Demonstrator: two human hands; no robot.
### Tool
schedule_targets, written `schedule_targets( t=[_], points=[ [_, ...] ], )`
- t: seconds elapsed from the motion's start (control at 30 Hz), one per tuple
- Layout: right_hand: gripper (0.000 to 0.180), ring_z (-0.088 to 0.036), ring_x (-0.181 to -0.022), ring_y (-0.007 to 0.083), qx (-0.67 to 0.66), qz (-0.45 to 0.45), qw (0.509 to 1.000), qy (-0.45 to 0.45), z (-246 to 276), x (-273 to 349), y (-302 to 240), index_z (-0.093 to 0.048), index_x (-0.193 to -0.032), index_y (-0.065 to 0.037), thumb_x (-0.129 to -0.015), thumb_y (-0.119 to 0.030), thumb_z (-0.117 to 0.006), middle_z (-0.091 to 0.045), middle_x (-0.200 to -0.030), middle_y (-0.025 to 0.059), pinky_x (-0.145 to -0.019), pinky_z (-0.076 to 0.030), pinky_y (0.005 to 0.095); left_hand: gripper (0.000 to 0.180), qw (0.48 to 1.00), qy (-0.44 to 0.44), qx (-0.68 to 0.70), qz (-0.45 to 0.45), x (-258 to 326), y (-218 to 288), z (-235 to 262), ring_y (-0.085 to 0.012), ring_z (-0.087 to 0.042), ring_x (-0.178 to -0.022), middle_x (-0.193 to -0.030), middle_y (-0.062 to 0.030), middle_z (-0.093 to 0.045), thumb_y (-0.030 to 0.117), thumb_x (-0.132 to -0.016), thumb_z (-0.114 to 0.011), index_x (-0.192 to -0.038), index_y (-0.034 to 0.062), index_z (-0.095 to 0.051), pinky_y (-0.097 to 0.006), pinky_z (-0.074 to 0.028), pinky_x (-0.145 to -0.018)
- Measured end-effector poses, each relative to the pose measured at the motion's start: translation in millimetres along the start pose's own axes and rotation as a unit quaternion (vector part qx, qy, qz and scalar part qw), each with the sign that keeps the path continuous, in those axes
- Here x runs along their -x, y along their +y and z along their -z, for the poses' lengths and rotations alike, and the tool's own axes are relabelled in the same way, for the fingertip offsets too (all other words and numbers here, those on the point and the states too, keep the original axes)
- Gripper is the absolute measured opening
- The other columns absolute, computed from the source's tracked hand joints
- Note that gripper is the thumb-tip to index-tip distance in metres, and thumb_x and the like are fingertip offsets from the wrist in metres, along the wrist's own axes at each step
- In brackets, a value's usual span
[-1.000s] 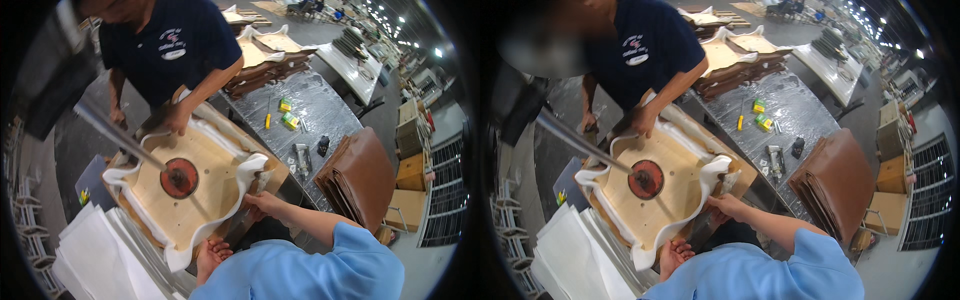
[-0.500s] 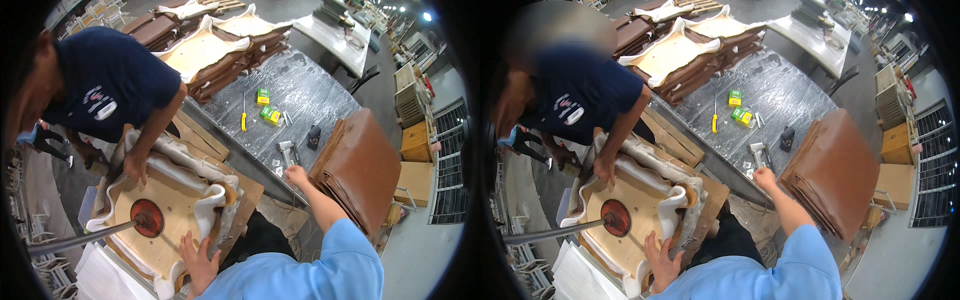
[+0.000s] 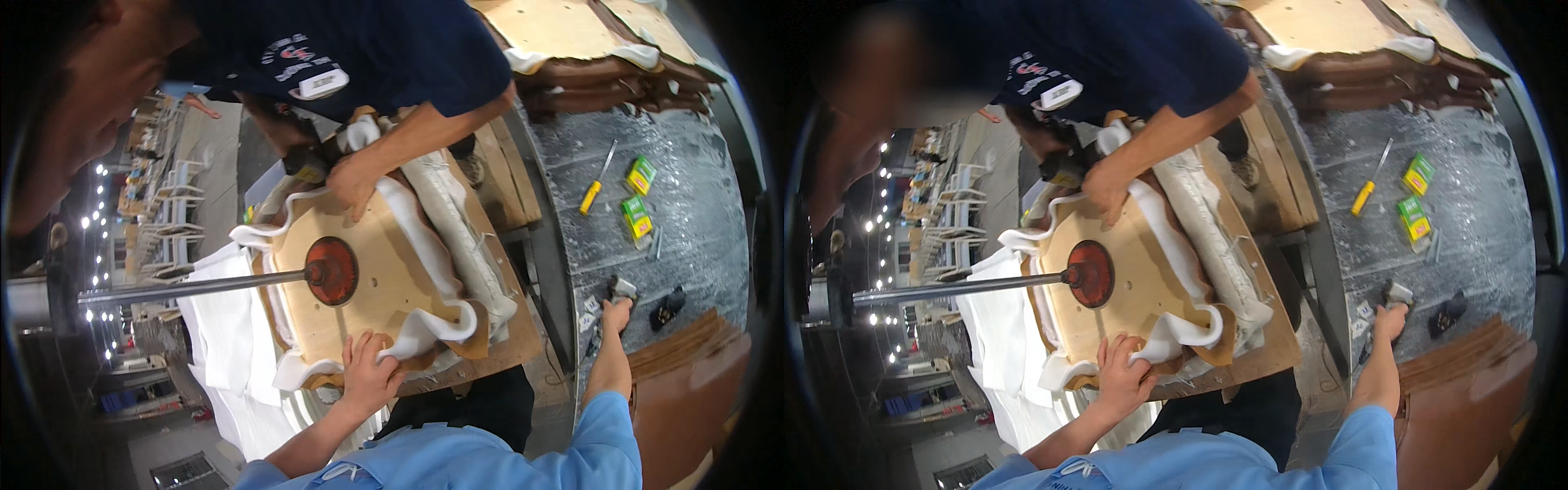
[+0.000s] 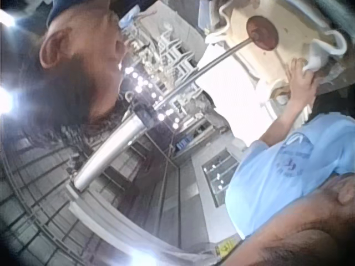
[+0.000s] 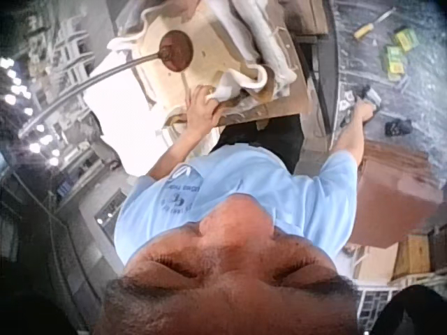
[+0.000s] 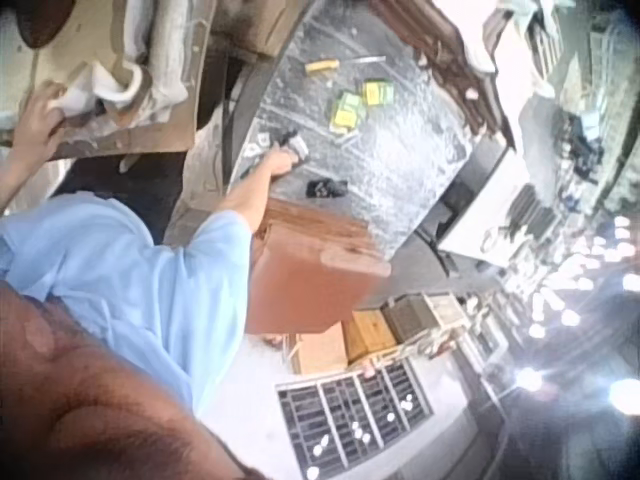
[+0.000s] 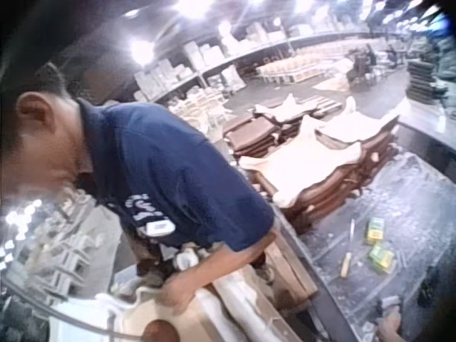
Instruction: The person places a white fabric layer over a chair seat base, then a brown leather cover, and uses a staple gun to secure the fabric to the underside of the seat. The process is repeated for multiple seats with assistance from a coworker.
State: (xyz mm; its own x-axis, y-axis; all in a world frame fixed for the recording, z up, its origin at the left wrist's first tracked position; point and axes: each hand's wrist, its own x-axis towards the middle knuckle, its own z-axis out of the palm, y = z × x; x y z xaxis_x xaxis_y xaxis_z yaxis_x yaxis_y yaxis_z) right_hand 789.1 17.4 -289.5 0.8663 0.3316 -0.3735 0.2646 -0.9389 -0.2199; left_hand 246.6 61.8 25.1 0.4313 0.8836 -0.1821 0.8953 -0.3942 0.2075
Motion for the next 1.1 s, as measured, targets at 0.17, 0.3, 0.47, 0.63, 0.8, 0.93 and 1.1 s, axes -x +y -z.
schedule_targets(
  t=[0.17,0.3,0.47,0.63,0.8,0.93,1.1],
  points=[
    [0.055,-0.069,-0.109,0.0482,-0.110,-0.025,0.993,0.029,6.0,36.2,-1.8,-0.051,-0.126,-0.005,-0.086,-0.027,-0.082,-0.070,-0.115,0.0266,-0.097,-0.052,0.0521,0.026,0.998,-0.001,0.024,-0.056,-5.0,-17.5,-5.3,-0.0372,-0.056,-0.131,-0.129,-0.0147,-0.060,0.031,-0.080,-0.086,-0.090,0.0126,-0.071,-0.066,-0.033,-0.119],
    [0.057,-0.070,-0.095,0.0367,-0.278,-0.018,0.958,0.066,33.5,80.5,16.6,-0.050,-0.128,-0.003,-0.087,-0.025,-0.082,-0.069,-0.109,0.0209,-0.085,-0.055,0.0460,0.029,0.988,0.021,0.051,-0.142,-15.0,-31.3,3.0,-0.0358,-0.057,-0.126,-0.127,-0.0146,-0.061,0.038,-0.085,-0.084,-0.091,0.0125,-0.072,-0.064,-0.036,-0.117],
    [0.055,-0.064,-0.074,0.0105,-0.528,0.067,0.846,-0.042,81.3,193.8,-6.3,-0.056,-0.133,-0.004,-0.091,-0.015,-0.088,-0.069,-0.107,0.0069,-0.055,-0.049,0.0254,0.029,0.976,0.068,0.027,-0.205,-13.3,-32.9,-13.0,-0.0376,-0.060,-0.120,-0.124,-0.0187,-0.064,0.041,-0.090,-0.079,-0.095,0.0125,-0.075,-0.060,-0.041,-0.112],
    [0.060,-0.068,-0.114,0.0186,-0.472,0.193,0.853,-0.113,117.1,302.8,-4.7,-0.061,-0.139,0.001,-0.089,-0.011,-0.092,-0.070,-0.130,0.0100,-0.097,-0.056,0.0348,0.025,0.972,0.102,0.111,-0.181,-37.4,-43.8,-23.4,-0.0396,-0.060,-0.113,-0.115,-0.0192,-0.063,0.032,-0.089,-0.081,-0.085,0.0084,-0.075,-0.056,-0.044,-0.104],
    [0.063,-0.070,-0.110,0.0139,-0.440,0.267,0.821,-0.247,146.8,395.8,-30.4,-0.064,-0.143,0.002,-0.088,-0.011,-0.091,-0.074,-0.125,0.0072,-0.094,-0.057,0.0321,0.020,0.955,0.143,0.169,-0.196,-31.8,-41.9,-29.0,-0.0380,-0.055,-0.120,-0.119,-0.0159,-0.062,0.024,-0.087,-0.082,-0.087,0.0045,-0.078,-0.054,-0.038,-0.113],
    [0.059,-0.070,-0.116,0.0174,-0.361,0.285,0.820,-0.340,167.4,427.8,-75.5,-0.069,-0.138,0.002,-0.088,-0.019,-0.091,-0.076,-0.128,0.0121,-0.103,-0.054,0.0350,0.019,0.954,0.156,0.166,-0.196,-27.7,-42.7,-27.5,-0.0373,-0.053,-0.124,-0.121,-0.0139,-0.062,0.023,-0.087,-0.082,-0.088,0.0043,-0.079,-0.056,-0.034,-0.116],
    [0.064,-0.071,-0.120,0.0219,-0.270,0.291,0.838,-0.373,153.4,424.4,-117.6,-0.066,-0.141,0.001,-0.087,-0.021,-0.091,-0.075,-0.133,0.0140,-0.107,-0.054,0.0374,0.023,0.965,0.122,0.180,-0.146,-28.2,-48.9,-23.6,-0.0378,-0.052,-0.125,-0.121,-0.0149,-0.061,0.029,-0.086,-0.084,-0.092,0.0063,-0.082,-0.058,-0.033,-0.116]
  ],
)
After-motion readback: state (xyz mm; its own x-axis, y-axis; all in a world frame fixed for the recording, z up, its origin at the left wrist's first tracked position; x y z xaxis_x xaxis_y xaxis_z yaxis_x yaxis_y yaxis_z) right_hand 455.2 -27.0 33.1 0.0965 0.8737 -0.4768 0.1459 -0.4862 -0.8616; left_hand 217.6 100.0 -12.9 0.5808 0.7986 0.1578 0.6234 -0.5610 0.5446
